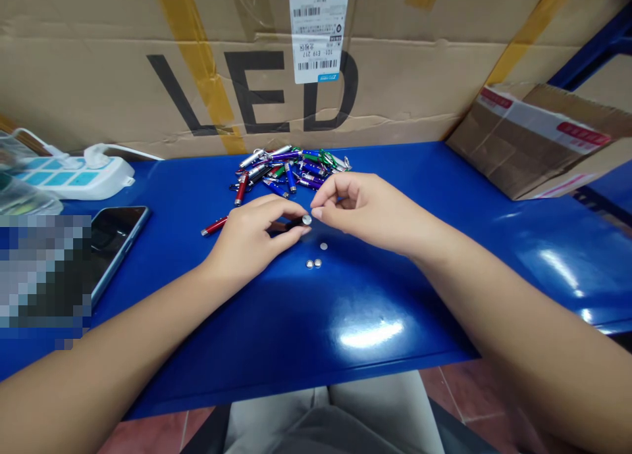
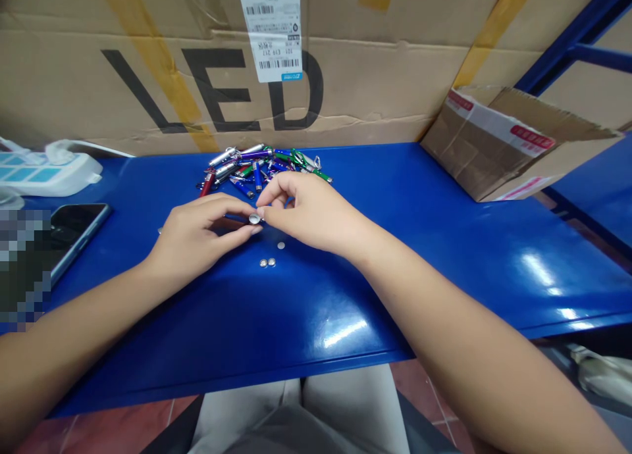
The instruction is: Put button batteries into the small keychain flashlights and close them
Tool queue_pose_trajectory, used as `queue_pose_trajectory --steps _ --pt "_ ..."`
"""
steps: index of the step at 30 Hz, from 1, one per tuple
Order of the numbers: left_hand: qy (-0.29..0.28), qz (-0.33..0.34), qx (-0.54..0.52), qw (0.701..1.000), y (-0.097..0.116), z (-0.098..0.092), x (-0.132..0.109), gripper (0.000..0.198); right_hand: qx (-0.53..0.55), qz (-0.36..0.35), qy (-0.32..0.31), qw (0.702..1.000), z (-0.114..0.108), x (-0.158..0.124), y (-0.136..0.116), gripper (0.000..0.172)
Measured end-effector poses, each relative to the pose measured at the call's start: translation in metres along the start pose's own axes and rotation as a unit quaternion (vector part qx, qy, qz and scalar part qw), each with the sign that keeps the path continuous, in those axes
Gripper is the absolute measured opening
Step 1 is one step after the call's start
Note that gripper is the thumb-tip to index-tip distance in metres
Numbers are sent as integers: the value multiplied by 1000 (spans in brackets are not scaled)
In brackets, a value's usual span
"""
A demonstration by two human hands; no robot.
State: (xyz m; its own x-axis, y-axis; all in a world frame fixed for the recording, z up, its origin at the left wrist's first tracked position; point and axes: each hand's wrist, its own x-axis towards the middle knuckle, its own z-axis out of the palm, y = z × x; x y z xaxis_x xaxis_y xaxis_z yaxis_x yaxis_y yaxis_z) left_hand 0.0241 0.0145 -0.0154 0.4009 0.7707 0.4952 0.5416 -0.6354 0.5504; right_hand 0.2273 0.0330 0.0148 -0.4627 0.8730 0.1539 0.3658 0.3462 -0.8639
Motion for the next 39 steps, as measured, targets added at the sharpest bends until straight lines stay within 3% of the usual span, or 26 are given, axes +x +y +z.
queue_pose_trajectory --steps 4,9,17,29,35,39 --pt "2 -12 3 1000 -2 -3 0 8 -146 -64 -51 986 -8 -7 -7 6" --pt "8 -47 14 999 -6 -5 -1 9 -262 -73 -150 951 -8 -13 -8 14" --pt "13 -63 10 998 -4 -5 0 8 -293 -59 -204 932 5 -13 2 10" --pt "6 -67 19 998 -4 -6 0 9 -241 -41 -129 961 -2 -7 0 17" --pt "1 -64 20 998 -5 -6 0 10 -289 -61 -112 949 5 -4 9 21" --pt "2 -64 9 998 -3 -6 0 8 -287 -64 -124 948 9 0 14 15"
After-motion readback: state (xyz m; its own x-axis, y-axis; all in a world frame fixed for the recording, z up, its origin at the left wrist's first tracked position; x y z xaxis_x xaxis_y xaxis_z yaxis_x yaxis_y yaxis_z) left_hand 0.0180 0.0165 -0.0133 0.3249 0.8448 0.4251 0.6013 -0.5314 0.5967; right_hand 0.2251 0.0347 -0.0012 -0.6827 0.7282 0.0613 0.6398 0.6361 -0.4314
